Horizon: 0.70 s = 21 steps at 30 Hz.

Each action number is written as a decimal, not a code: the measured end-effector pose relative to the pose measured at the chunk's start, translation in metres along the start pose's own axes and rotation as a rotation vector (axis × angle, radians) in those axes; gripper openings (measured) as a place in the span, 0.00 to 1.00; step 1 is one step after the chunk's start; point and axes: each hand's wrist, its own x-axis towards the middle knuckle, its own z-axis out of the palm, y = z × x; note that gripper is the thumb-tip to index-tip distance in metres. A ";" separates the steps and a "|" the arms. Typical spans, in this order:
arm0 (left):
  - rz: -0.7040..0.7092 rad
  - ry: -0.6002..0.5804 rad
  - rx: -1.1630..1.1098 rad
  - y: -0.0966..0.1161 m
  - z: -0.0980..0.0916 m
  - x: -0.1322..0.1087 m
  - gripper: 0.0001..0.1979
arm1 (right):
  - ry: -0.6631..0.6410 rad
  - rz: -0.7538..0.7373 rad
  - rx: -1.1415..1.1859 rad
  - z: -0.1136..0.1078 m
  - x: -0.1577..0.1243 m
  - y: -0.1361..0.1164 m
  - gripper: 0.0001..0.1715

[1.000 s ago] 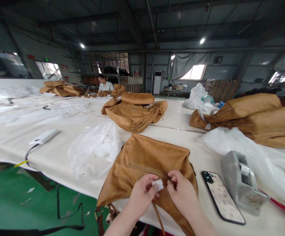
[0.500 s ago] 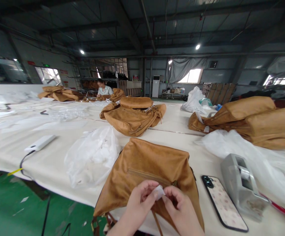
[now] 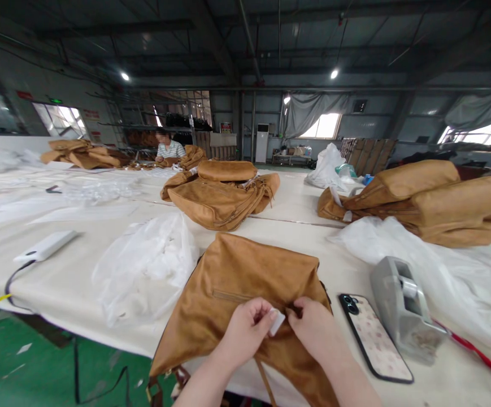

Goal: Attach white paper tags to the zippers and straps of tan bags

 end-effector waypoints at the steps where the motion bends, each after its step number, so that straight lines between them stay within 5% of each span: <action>1: -0.004 -0.001 -0.014 -0.002 0.000 -0.002 0.12 | -0.021 -0.009 -0.005 -0.002 0.004 -0.001 0.11; 8: -0.036 -0.015 -0.058 -0.002 -0.001 -0.014 0.14 | -0.105 -0.089 -0.002 -0.012 0.010 -0.006 0.09; 21: 0.013 -0.087 -0.049 -0.017 -0.006 -0.030 0.16 | 0.075 -0.177 -0.127 0.003 -0.016 -0.020 0.06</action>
